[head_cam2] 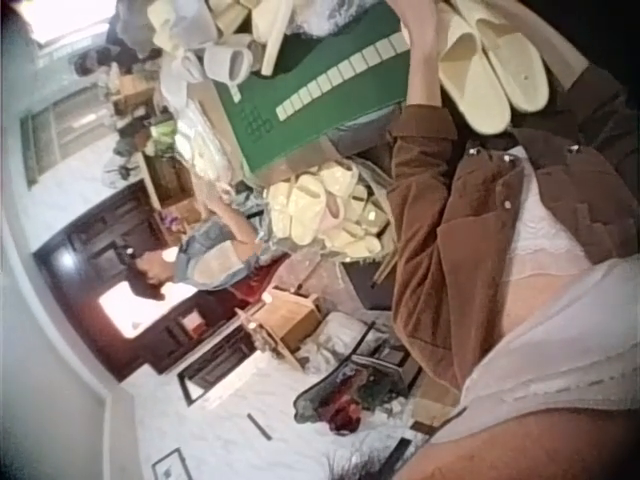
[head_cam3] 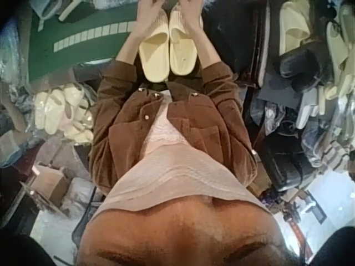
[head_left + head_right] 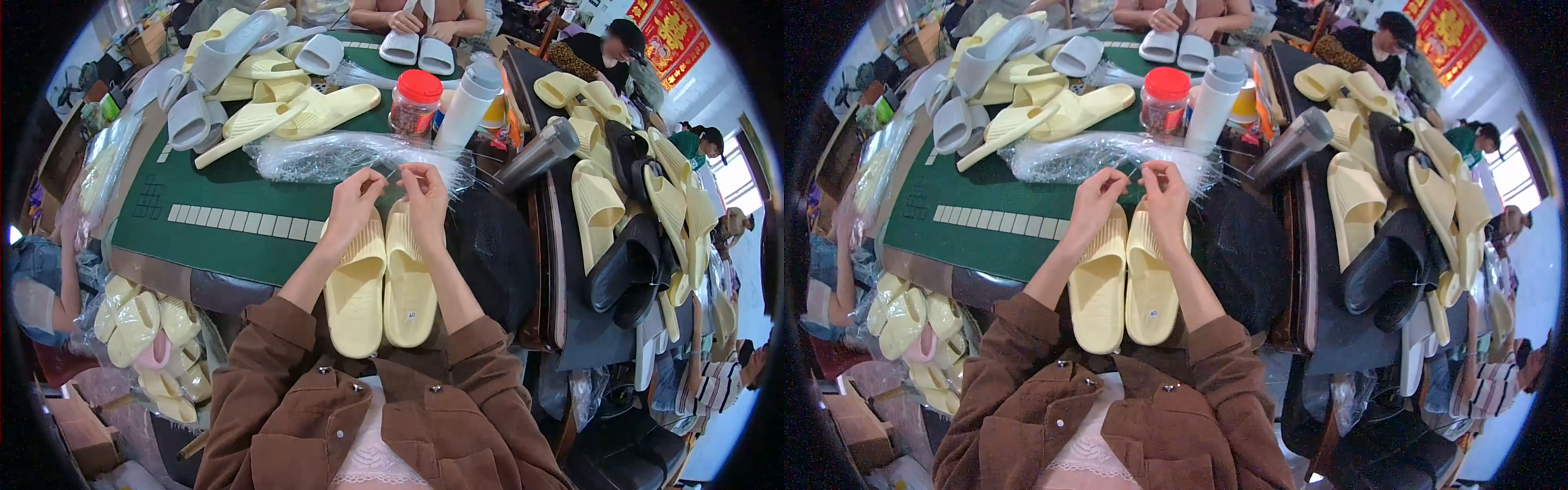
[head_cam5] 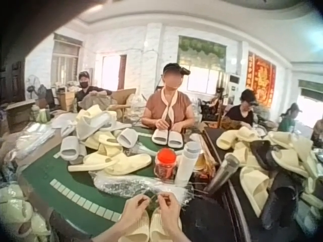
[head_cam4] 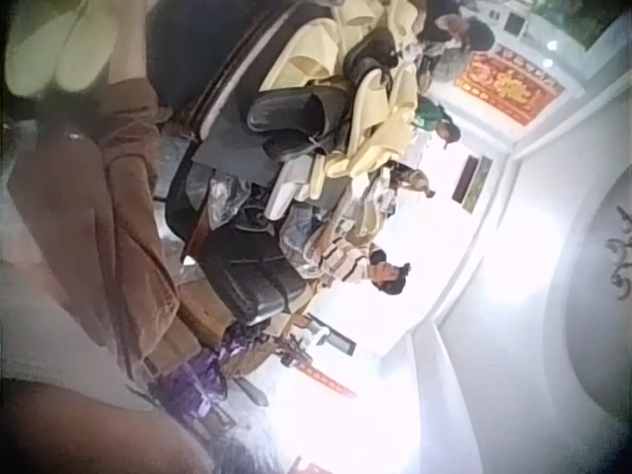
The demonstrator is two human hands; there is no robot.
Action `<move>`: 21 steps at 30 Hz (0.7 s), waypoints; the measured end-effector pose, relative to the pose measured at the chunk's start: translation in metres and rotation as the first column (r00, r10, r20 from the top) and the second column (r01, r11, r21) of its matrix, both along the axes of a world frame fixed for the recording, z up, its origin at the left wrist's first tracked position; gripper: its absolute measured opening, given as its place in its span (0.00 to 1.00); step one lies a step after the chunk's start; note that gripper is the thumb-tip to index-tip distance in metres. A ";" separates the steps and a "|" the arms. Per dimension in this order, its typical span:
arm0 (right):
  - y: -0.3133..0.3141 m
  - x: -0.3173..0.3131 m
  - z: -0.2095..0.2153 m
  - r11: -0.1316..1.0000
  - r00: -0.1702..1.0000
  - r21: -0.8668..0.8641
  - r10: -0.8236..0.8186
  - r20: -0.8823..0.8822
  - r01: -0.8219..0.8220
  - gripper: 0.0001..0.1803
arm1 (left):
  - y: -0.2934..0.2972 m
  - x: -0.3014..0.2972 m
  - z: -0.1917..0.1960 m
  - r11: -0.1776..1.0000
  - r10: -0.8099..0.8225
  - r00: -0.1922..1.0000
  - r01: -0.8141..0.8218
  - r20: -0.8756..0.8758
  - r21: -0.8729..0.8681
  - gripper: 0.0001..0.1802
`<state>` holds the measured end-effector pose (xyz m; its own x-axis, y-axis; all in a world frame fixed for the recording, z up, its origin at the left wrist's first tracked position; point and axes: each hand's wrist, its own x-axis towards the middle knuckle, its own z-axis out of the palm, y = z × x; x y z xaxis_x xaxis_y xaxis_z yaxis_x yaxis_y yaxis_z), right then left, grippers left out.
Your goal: Inspecting and trimming loose threads or imperfections from manufactured sandals at a workbench.
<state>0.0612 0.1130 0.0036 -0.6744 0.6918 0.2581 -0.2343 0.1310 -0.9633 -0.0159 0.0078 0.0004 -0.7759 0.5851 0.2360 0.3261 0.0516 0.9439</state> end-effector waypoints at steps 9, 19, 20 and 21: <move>0.009 -0.004 -0.015 0.995 0.998 -0.087 0.038 -0.043 -0.042 0.05 | 0.002 0.004 -0.005 0.997 0.017 0.999 -0.013 -0.048 0.073 0.05; 0.009 -0.003 -0.013 0.993 0.996 -0.084 0.076 -0.037 -0.079 0.05 | 0.005 0.005 -0.006 0.997 0.016 0.997 -0.010 -0.078 0.078 0.05; 0.012 -0.002 -0.015 0.995 0.997 -0.071 0.071 -0.043 -0.073 0.05 | 0.007 0.007 -0.004 0.997 0.010 0.998 -0.005 -0.060 0.076 0.05; 0.009 -0.002 -0.013 0.994 0.996 -0.073 0.074 -0.043 -0.077 0.05 | 0.005 0.006 -0.005 0.997 0.014 0.998 -0.009 -0.061 0.074 0.05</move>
